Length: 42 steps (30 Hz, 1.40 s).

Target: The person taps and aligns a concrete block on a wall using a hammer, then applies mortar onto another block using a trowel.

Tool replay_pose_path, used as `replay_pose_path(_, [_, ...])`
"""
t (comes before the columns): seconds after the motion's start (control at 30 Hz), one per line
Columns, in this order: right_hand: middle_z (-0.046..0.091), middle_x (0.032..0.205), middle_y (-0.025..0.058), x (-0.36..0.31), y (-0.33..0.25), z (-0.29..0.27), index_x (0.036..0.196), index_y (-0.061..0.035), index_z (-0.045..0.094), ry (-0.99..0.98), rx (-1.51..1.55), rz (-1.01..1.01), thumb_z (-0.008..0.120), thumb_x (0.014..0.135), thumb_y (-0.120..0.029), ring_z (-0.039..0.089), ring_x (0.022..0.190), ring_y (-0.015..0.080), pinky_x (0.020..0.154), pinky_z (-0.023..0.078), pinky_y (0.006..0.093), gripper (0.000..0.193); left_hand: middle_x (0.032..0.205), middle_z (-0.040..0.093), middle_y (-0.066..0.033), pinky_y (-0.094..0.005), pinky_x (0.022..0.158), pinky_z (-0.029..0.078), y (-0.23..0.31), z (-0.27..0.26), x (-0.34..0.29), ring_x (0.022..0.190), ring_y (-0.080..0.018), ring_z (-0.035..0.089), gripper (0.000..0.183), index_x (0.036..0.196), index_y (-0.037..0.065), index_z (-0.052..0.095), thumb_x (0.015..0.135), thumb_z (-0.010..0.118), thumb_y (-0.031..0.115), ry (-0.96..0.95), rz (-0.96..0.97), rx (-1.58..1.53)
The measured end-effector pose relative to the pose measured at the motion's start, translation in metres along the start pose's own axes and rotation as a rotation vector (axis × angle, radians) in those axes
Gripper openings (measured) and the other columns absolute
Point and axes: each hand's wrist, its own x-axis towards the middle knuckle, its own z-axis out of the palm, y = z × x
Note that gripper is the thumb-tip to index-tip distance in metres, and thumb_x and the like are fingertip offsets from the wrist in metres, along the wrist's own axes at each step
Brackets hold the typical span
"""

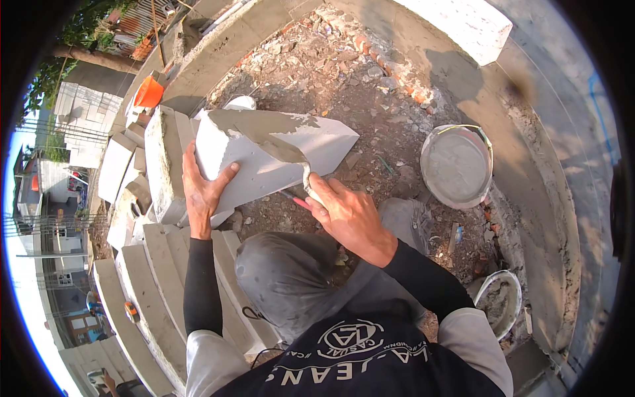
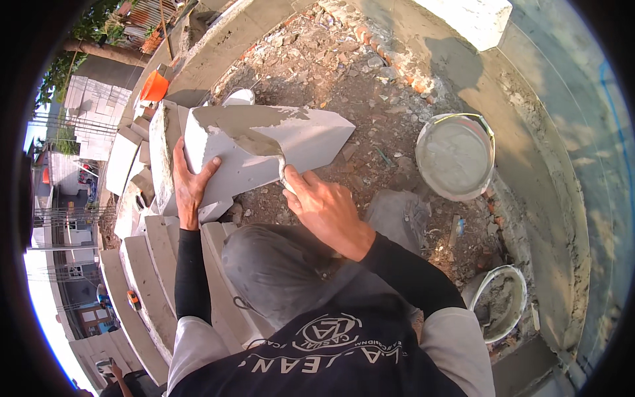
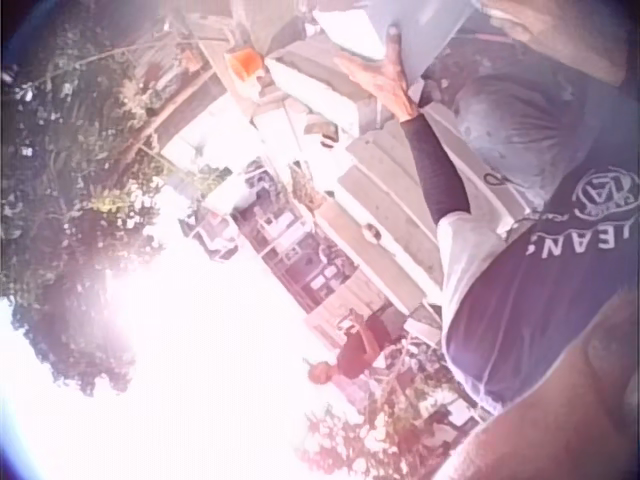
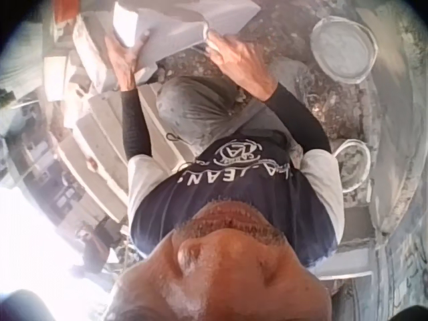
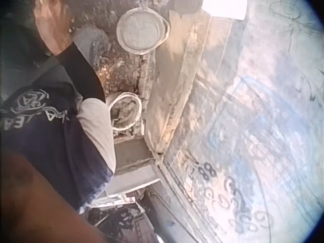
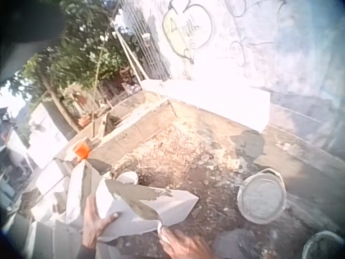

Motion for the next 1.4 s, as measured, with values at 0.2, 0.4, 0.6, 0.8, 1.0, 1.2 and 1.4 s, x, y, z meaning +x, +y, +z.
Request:
replay_pose_path(0.2, [0.07,0.097,0.0242,-0.039,0.047,-0.087,0.13,0.0003,0.061,0.101,0.081,0.128,0.063,0.1,-0.022,0.068,0.085,0.0442,0.072,0.053,0.0467,0.037,0.141,0.056,-0.0297,-0.0437,0.111,0.043,0.015,0.007,0.013,0.129,-0.0366,0.056,0.098,0.15,-0.01,0.042,0.081,0.086,0.043,-0.033,-0.074,-0.02])
replay_pose_path(0.4, [0.067,0.08,0.018,-0.12,0.199,-0.199,0.114,0.0078,0.062,-0.013,-0.056,1.1,0.05,0.104,-0.034,0.067,0.06,0.0247,0.061,0.054,0.043,0.045,0.142,0.056,-0.0283,-0.043,0.113,0.041,0.025,0.01,0.016,0.131,-0.0347,0.055,0.094,0.15,-0.007,0.045,0.082,0.086,0.043,-0.029,-0.077,0.001])
replay_pose_path(0.6, [0.058,0.072,0.0015,-0.143,0.283,-0.156,0.109,-0.0012,0.06,0.041,0.514,1.351,0.053,0.105,-0.031,0.056,0.052,0.0133,0.042,0.048,0.0296,0.03,0.148,0.051,-0.0284,-0.0435,0.117,0.036,0.031,0.015,0.016,0.137,-0.0363,0.05,0.098,0.152,-0.008,0.042,0.083,0.085,0.047,-0.037,-0.045,0.003])
replay_pose_path(0.8, [0.053,0.073,-0.0042,-0.171,0.261,-0.156,0.124,-0.0096,0.061,0.147,0.88,1.33,0.051,0.109,-0.041,0.048,0.051,0.0063,0.042,0.043,0.0236,0.036,0.149,0.051,-0.0291,-0.0438,0.117,0.037,0.036,0.016,0.015,0.138,-0.0369,0.05,0.099,0.152,-0.007,0.042,0.081,0.086,0.047,-0.043,-0.002,0.057])
replay_pose_path(1.0, [0.053,0.073,-0.0029,-0.191,0.218,-0.141,0.129,-0.013,0.061,0.243,0.797,1.142,0.055,0.107,-0.044,0.049,0.054,0.0072,0.047,0.041,0.0236,0.039,0.139,0.057,-0.0271,-0.0463,0.111,0.043,0.03,0.013,0.013,0.13,-0.0376,0.057,0.097,0.149,-0.006,0.046,0.075,0.09,0.039,-0.032,0.037,-0.022])
replay_pose_path(1.2, [0.054,0.07,-0.003,-0.089,0.162,-0.091,0.131,-0.0111,0.062,0.141,0.789,0.807,0.055,0.109,-0.035,0.048,0.055,0.0042,0.047,0.039,0.0214,0.034,0.135,0.059,-0.0251,-0.0483,0.109,0.045,0.024,0.008,0.014,0.127,-0.0389,0.057,0.103,0.146,-0.004,0.047,0.068,0.093,0.045,-0.021,0.065,-0.007])
replay_pose_path(1.4, [0.07,0.086,0.0128,0.023,0.08,-0.026,0.122,-0.003,0.068,0.168,0.315,0.131,0.068,0.099,-0.023,0.068,0.067,0.023,0.062,0.052,0.0402,0.031,0.135,0.059,-0.0259,-0.0492,0.108,0.044,0.019,0.008,0.011,0.126,-0.0406,0.057,0.108,0.146,-0.006,0.046,0.068,0.091,0.052,-0.013,0.065,0.047])
